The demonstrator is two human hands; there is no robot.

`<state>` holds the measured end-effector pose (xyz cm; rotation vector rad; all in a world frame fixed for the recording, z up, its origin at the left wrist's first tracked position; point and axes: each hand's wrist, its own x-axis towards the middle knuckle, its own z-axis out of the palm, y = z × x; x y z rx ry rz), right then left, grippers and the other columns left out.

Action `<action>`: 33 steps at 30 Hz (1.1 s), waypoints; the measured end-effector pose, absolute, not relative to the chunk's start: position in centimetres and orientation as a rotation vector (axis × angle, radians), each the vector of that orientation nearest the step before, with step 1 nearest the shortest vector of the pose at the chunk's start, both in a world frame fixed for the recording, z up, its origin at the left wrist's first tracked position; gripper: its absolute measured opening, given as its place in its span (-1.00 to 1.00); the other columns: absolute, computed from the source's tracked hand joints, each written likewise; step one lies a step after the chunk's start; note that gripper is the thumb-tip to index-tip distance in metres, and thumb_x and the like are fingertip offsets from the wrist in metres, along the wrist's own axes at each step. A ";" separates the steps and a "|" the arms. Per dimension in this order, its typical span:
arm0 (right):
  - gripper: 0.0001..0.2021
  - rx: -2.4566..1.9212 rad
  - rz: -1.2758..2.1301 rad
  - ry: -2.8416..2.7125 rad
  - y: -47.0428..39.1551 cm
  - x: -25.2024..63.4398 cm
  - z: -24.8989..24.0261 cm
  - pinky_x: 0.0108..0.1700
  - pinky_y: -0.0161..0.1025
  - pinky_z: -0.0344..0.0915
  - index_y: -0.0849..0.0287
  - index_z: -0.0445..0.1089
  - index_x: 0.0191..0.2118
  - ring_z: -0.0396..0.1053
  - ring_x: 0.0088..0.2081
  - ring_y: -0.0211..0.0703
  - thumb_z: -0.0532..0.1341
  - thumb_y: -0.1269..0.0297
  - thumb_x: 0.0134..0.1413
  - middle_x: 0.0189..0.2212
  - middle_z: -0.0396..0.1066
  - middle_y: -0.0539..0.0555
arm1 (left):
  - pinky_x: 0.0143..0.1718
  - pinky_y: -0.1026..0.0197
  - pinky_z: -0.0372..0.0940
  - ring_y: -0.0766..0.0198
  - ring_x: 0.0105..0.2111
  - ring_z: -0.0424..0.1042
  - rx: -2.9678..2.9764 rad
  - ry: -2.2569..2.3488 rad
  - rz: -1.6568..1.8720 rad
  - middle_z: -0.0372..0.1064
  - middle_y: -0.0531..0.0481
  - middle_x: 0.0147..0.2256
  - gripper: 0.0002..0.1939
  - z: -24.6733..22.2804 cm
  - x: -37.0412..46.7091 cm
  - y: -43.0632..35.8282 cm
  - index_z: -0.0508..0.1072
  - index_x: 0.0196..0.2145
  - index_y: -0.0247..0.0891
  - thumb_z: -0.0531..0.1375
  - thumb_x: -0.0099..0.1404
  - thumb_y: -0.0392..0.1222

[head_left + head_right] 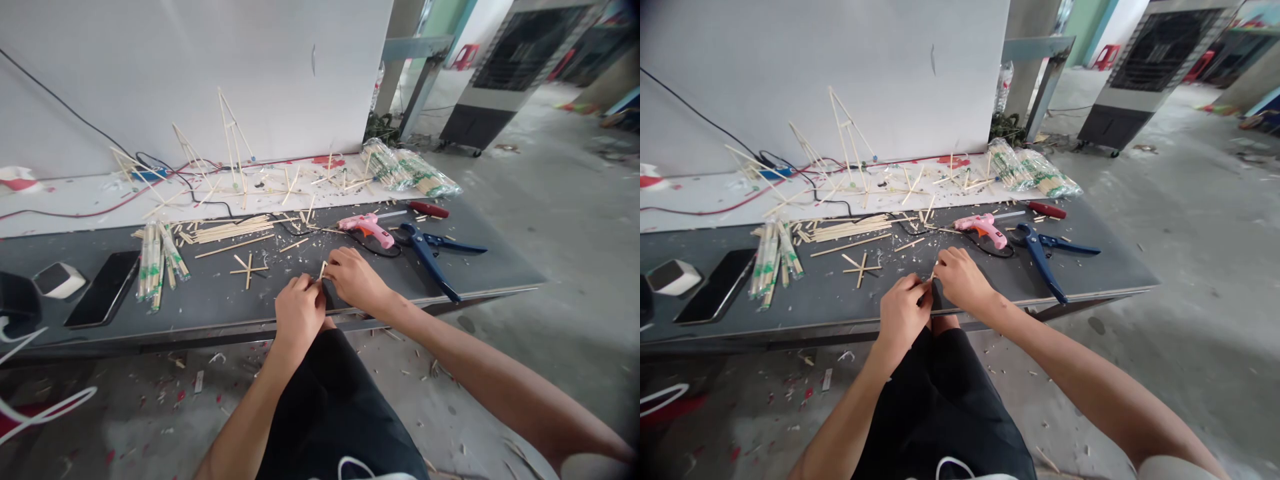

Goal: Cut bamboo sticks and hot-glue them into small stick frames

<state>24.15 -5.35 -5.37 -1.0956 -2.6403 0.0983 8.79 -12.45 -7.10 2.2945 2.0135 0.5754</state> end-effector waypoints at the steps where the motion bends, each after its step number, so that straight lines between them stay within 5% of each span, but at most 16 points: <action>1: -0.75 -1.094 0.095 -2.645 -5.4 24.1 -5.3 -0.17 -0.15 0.06 0.27 0.54 -0.32 0.19 -0.23 -0.06 0.11 0.57 0.16 -0.28 0.38 0.20 | -0.33 0.17 0.20 0.20 -0.24 0.42 2.292 2.008 0.570 0.45 0.00 -0.30 -0.78 -7.0 8.8 -12.4 0.59 -0.25 -0.13 0.12 0.38 -0.26; 10: -0.74 -1.061 0.132 -2.603 -5.5 24.2 -5.0 -0.16 -0.13 0.12 0.25 0.54 -0.35 0.23 -0.22 -0.04 0.12 0.61 0.10 -0.29 0.39 0.20 | -0.32 0.21 0.22 0.21 -0.23 0.43 2.279 1.979 0.561 0.46 -0.01 -0.29 -0.79 -6.7 8.7 -12.3 0.60 -0.25 -0.13 0.14 0.37 -0.28; 20: -0.87 -1.402 0.388 -2.066 -8.2 26.7 -6.6 -0.29 -0.27 0.26 0.14 0.60 -0.23 0.38 -0.40 -0.21 0.29 0.36 0.14 -0.35 0.49 0.06 | -0.31 0.19 0.22 0.21 -0.25 0.41 2.310 2.003 0.607 0.44 -0.03 -0.32 -0.76 -7.1 9.0 -12.6 0.59 -0.22 -0.17 0.10 0.40 -0.28; 28: -0.86 -1.374 0.405 -2.049 -8.6 25.8 -7.5 -0.27 -0.29 0.27 0.15 0.58 -0.33 0.41 -0.36 -0.19 0.25 0.43 0.16 -0.41 0.47 0.06 | -0.29 0.21 0.22 0.23 -0.25 0.41 2.333 1.951 0.627 0.44 -0.02 -0.33 -0.76 -7.2 8.7 -12.3 0.58 -0.25 -0.18 0.09 0.42 -0.27; 33: -0.85 -1.250 0.247 -2.231 -7.5 25.6 -6.4 -0.19 -0.22 0.25 0.18 0.57 -0.19 0.35 -0.24 -0.10 0.25 0.42 0.17 -0.29 0.44 0.13 | -0.32 0.19 0.21 0.20 -0.25 0.40 2.317 2.013 0.591 0.44 -0.03 -0.32 -0.79 -7.0 9.0 -12.5 0.58 -0.26 -0.16 0.13 0.37 -0.30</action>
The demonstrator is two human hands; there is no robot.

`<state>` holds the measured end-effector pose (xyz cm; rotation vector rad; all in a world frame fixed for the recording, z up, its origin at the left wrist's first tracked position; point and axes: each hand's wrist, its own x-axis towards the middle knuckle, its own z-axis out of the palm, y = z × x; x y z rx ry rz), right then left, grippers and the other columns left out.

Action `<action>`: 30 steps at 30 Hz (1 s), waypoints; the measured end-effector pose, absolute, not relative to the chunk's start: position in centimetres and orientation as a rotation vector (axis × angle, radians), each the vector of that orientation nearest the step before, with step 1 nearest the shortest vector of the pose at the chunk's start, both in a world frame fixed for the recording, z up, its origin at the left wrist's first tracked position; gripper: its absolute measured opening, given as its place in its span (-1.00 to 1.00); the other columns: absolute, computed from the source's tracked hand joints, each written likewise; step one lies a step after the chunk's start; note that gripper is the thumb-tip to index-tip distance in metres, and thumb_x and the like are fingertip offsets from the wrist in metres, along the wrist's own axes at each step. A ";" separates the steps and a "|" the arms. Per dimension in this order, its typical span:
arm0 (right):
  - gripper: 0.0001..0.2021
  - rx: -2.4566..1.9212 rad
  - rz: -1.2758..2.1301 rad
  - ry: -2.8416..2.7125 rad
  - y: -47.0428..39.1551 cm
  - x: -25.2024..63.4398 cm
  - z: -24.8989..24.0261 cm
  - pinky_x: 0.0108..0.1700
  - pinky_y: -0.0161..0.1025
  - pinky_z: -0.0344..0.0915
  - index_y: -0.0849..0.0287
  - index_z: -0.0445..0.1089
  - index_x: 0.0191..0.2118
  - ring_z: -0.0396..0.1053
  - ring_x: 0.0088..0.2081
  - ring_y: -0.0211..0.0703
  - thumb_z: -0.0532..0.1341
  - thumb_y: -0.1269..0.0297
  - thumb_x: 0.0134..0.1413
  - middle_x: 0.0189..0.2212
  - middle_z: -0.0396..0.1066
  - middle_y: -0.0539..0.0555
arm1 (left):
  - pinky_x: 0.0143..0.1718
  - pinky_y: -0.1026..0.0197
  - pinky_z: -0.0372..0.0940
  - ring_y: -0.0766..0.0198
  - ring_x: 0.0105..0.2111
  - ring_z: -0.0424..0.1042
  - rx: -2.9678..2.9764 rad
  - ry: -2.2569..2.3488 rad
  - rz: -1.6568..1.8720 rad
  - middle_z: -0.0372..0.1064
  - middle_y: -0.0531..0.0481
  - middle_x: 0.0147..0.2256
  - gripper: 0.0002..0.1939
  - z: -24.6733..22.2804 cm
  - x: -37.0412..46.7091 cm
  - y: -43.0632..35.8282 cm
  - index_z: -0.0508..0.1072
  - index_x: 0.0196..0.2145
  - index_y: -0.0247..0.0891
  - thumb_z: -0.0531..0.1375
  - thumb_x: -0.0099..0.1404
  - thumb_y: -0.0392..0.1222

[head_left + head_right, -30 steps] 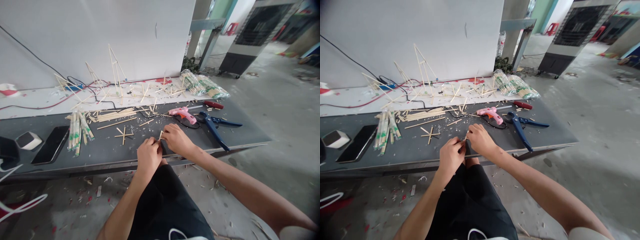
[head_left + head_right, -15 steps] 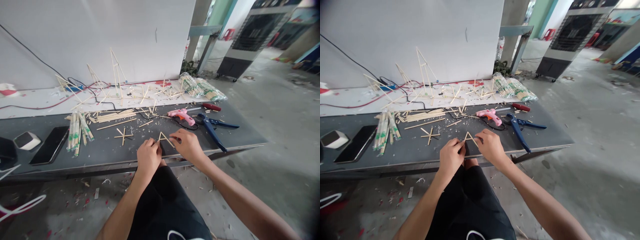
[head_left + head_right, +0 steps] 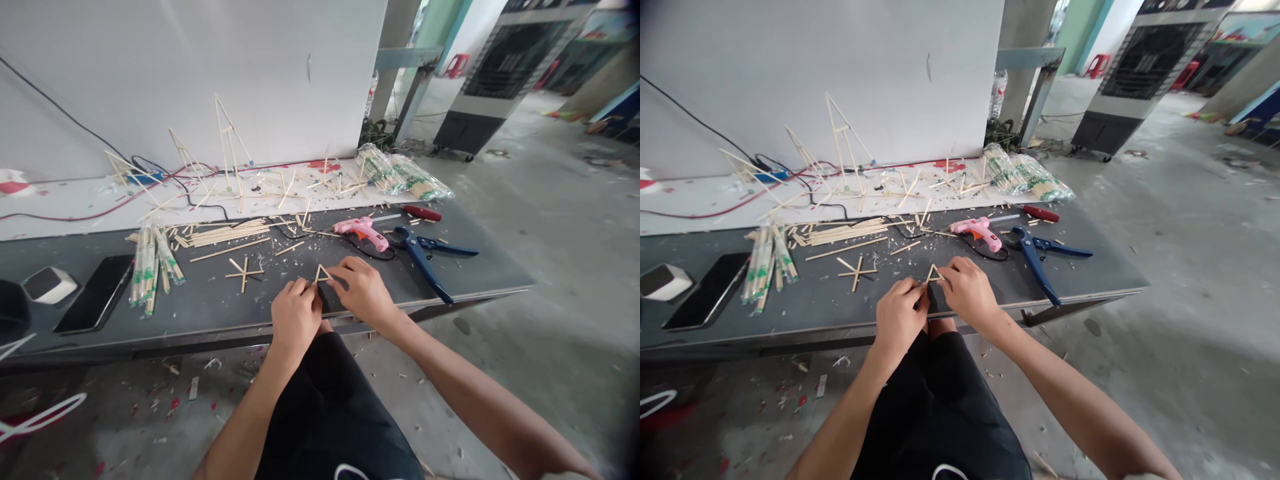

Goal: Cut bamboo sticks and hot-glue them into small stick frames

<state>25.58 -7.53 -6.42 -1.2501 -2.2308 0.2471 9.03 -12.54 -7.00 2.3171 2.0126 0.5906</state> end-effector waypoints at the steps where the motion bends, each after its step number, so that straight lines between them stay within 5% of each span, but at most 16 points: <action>1: -0.84 -1.199 0.220 -2.297 -7.3 25.4 -6.2 -0.18 -0.21 0.24 0.18 0.57 -0.20 0.33 -0.22 -0.09 0.23 0.43 0.19 -0.29 0.43 0.14 | -0.33 0.19 0.21 0.20 -0.26 0.40 2.316 2.020 0.583 0.44 -0.03 -0.32 -0.79 -7.0 9.1 -12.6 0.58 -0.26 -0.16 0.13 0.37 -0.30; 11: -0.73 -1.064 0.095 -2.633 -5.4 24.2 -5.8 -0.23 -0.17 0.13 0.26 0.51 -0.36 0.17 -0.27 -0.08 0.10 0.66 0.06 -0.32 0.36 0.17 | -0.31 0.19 0.22 0.20 -0.25 0.41 2.318 1.988 0.561 0.46 -0.03 -0.30 -0.79 -7.2 8.9 -12.2 0.58 -0.26 -0.16 0.13 0.37 -0.30; 30: -0.72 -1.037 0.066 -2.618 -5.7 24.4 -5.7 -0.21 -0.17 0.18 0.25 0.50 -0.35 0.21 -0.26 -0.06 0.08 0.67 0.08 -0.33 0.36 0.18 | -0.31 0.21 0.25 0.22 -0.23 0.44 2.320 1.955 0.568 0.47 -0.03 -0.29 -0.78 -7.0 8.7 -12.2 0.59 -0.29 -0.18 0.13 0.38 -0.31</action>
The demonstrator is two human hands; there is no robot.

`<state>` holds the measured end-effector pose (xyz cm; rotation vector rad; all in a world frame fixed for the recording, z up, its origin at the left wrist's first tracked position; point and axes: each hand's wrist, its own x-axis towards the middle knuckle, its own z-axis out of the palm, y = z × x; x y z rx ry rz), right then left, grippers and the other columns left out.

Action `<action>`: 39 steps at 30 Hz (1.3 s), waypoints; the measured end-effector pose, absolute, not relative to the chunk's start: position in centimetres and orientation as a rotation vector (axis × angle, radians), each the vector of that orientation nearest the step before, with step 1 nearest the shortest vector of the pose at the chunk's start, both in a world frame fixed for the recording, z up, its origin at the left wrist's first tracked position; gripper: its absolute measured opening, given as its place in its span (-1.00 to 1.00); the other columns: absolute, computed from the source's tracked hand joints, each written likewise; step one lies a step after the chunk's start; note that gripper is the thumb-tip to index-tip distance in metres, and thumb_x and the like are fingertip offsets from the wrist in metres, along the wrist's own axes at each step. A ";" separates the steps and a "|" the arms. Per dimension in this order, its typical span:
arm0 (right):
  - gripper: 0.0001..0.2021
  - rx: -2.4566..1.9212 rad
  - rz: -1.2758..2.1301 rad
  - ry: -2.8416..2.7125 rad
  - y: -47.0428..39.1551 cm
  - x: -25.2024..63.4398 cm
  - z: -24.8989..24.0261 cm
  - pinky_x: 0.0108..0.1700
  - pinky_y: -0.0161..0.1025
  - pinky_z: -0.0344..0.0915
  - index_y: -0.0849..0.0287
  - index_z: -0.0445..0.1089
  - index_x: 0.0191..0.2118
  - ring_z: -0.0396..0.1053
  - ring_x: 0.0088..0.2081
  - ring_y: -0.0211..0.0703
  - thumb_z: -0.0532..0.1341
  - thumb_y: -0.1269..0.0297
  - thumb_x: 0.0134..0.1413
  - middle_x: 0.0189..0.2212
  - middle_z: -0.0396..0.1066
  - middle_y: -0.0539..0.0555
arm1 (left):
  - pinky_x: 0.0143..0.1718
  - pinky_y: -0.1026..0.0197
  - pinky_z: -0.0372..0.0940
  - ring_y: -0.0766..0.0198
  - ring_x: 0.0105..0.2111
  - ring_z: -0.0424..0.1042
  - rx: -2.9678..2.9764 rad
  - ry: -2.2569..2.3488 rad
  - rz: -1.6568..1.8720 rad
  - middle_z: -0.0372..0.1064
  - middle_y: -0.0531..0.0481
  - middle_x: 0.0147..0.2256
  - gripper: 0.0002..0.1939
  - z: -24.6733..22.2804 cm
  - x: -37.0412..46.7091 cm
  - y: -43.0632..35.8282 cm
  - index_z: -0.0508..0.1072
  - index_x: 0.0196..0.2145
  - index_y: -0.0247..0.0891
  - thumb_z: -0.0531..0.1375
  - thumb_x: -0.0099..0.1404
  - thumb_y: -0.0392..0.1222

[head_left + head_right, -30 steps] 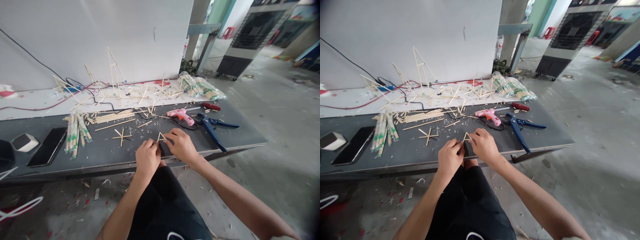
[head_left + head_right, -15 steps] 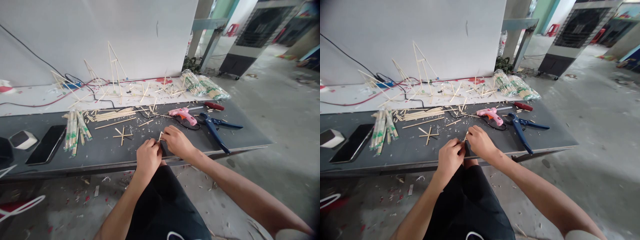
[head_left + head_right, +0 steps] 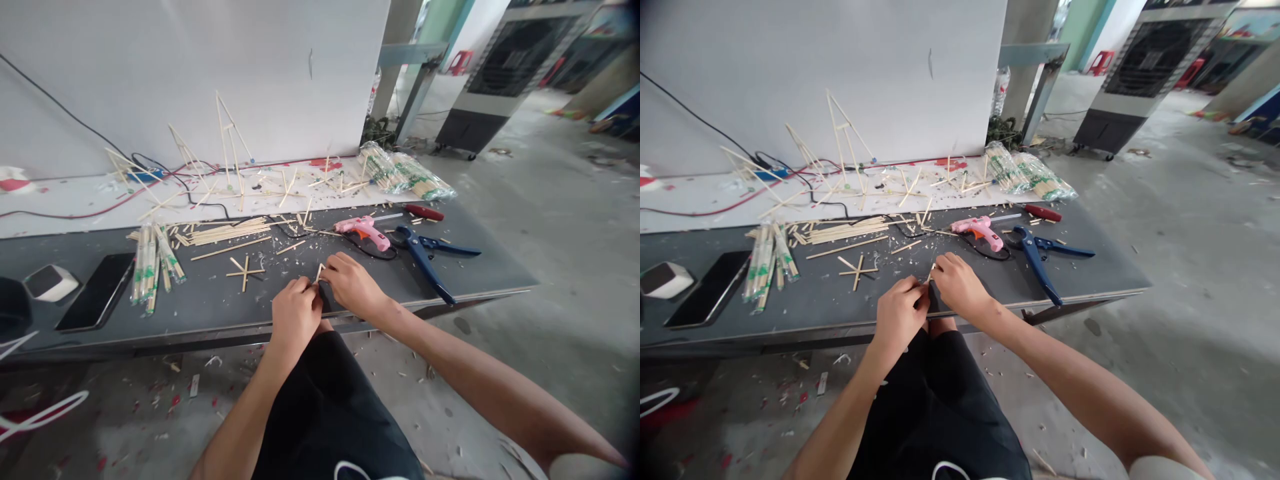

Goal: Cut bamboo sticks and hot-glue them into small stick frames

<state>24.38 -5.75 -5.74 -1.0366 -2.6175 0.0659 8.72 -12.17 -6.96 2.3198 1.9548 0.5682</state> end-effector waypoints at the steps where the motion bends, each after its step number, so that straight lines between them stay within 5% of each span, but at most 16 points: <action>1: -0.71 -1.025 0.096 -2.581 -5.7 24.6 -5.7 -0.21 -0.18 0.20 0.24 0.51 -0.35 0.22 -0.25 -0.07 0.08 0.66 0.11 -0.34 0.37 0.17 | -0.31 0.22 0.25 0.22 -0.23 0.44 2.317 1.959 0.579 0.47 -0.02 -0.30 -0.78 -7.0 8.8 -12.2 0.59 -0.29 -0.17 0.13 0.37 -0.31; 8: -0.76 -1.060 0.197 -2.242 -5.6 26.3 -5.3 -0.17 -0.18 0.26 0.22 0.56 -0.29 0.29 -0.25 -0.10 0.12 0.49 0.26 -0.34 0.40 0.14 | -0.31 0.20 0.23 0.21 -0.26 0.44 2.327 2.003 0.642 0.46 -0.02 -0.32 -0.77 -7.3 9.0 -12.5 0.58 -0.27 -0.17 0.11 0.41 -0.27; 39: -0.77 -1.220 0.081 -2.580 -6.7 23.6 -5.9 -0.14 -0.18 0.20 0.27 0.48 -0.33 0.26 -0.20 -0.03 0.08 0.59 0.20 -0.33 0.37 0.21 | -0.32 0.21 0.25 0.22 -0.25 0.47 2.371 1.904 0.612 0.47 -0.03 -0.30 -0.81 -7.6 8.3 -11.9 0.59 -0.27 -0.19 0.15 0.36 -0.31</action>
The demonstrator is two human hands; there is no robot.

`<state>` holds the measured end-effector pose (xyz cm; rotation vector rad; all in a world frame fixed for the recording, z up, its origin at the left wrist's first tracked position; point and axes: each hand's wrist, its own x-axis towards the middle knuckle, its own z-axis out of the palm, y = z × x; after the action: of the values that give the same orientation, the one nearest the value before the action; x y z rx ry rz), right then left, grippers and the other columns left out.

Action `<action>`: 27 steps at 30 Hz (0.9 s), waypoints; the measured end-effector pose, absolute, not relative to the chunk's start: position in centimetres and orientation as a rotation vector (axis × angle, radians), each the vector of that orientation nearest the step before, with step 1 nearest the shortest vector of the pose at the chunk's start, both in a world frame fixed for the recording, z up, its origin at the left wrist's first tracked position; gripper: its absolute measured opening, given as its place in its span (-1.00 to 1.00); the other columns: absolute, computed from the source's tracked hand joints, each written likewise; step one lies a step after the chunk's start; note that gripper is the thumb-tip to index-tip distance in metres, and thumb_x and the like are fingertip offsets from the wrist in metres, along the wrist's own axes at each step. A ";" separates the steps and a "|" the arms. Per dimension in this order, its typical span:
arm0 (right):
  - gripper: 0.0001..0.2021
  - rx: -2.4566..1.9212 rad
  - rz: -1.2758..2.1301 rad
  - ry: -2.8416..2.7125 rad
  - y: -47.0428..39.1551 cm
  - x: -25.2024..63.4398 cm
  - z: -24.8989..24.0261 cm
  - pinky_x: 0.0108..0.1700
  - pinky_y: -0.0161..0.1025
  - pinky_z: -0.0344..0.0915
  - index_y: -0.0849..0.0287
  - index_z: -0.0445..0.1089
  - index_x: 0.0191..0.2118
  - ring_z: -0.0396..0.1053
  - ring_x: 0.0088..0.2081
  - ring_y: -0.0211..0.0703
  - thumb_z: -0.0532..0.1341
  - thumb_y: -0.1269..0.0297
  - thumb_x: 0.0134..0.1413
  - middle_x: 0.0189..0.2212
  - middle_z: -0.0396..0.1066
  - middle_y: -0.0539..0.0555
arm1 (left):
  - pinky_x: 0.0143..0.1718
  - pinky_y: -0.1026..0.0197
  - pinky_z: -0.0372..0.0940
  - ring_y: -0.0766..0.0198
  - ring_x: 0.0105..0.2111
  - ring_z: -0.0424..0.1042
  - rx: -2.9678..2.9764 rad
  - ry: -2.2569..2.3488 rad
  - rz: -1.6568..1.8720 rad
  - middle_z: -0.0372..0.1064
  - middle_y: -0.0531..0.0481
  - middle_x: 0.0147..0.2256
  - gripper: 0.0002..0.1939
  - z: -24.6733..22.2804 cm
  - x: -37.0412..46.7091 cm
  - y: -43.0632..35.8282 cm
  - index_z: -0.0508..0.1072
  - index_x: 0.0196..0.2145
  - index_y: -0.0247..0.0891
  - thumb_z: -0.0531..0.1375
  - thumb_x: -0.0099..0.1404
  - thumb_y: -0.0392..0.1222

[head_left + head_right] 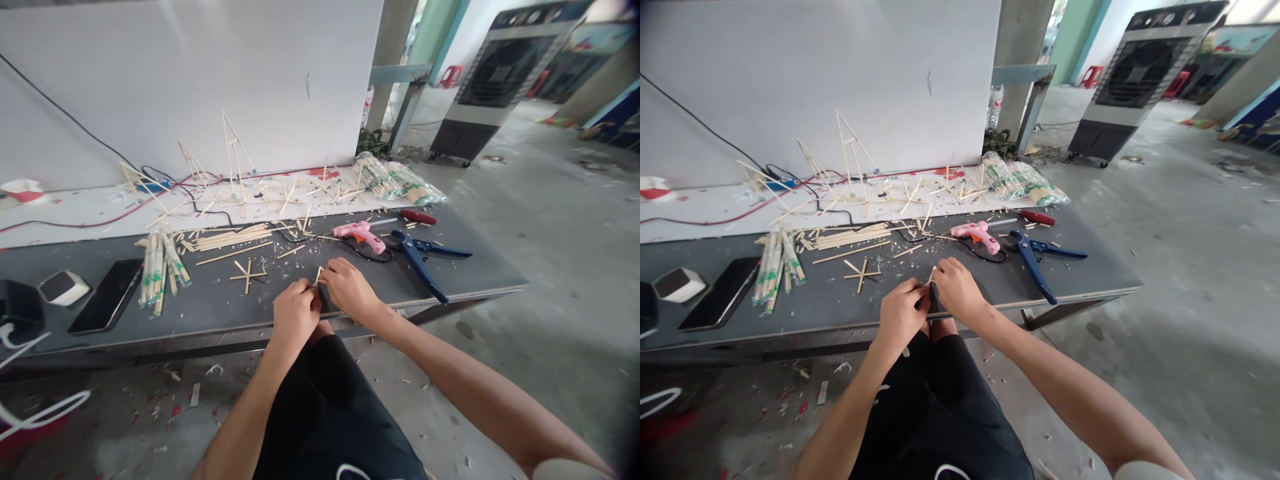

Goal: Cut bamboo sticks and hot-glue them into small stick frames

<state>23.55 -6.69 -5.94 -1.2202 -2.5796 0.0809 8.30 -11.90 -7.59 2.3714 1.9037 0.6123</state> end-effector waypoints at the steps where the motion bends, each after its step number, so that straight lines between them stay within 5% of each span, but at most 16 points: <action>1: -0.77 -1.225 0.077 -2.578 -6.7 23.5 -5.9 -0.15 -0.18 0.20 0.28 0.48 -0.32 0.26 -0.20 -0.03 0.08 0.58 0.20 -0.32 0.37 0.21 | -0.32 0.21 0.25 0.22 -0.25 0.47 2.374 1.908 0.606 0.47 -0.02 -0.30 -0.81 -7.5 8.3 -11.9 0.59 -0.28 -0.19 0.15 0.36 -0.31; 18: -0.78 -1.041 0.172 -2.263 -4.8 26.1 -6.1 -0.15 -0.19 0.26 0.23 0.58 -0.31 0.32 -0.23 -0.07 0.17 0.52 0.20 -0.35 0.43 0.15 | -0.31 0.22 0.25 0.23 -0.22 0.46 2.350 1.987 0.570 0.46 -0.02 -0.29 -0.76 -7.3 8.7 -12.4 0.59 -0.30 -0.19 0.10 0.40 -0.27; 27: -0.76 -0.980 0.175 -2.550 -4.9 24.9 -6.2 -0.19 -0.19 0.21 0.26 0.56 -0.35 0.26 -0.25 -0.09 0.14 0.56 0.18 -0.36 0.38 0.15 | -0.29 0.24 0.26 0.23 -0.24 0.45 2.351 1.944 0.656 0.45 -0.04 -0.32 -0.77 -7.5 8.6 -12.2 0.57 -0.34 -0.19 0.12 0.38 -0.30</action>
<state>24.89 -4.90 -6.15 -0.9799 -2.5496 0.1749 8.57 -12.22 -7.50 2.3508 1.9436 0.6556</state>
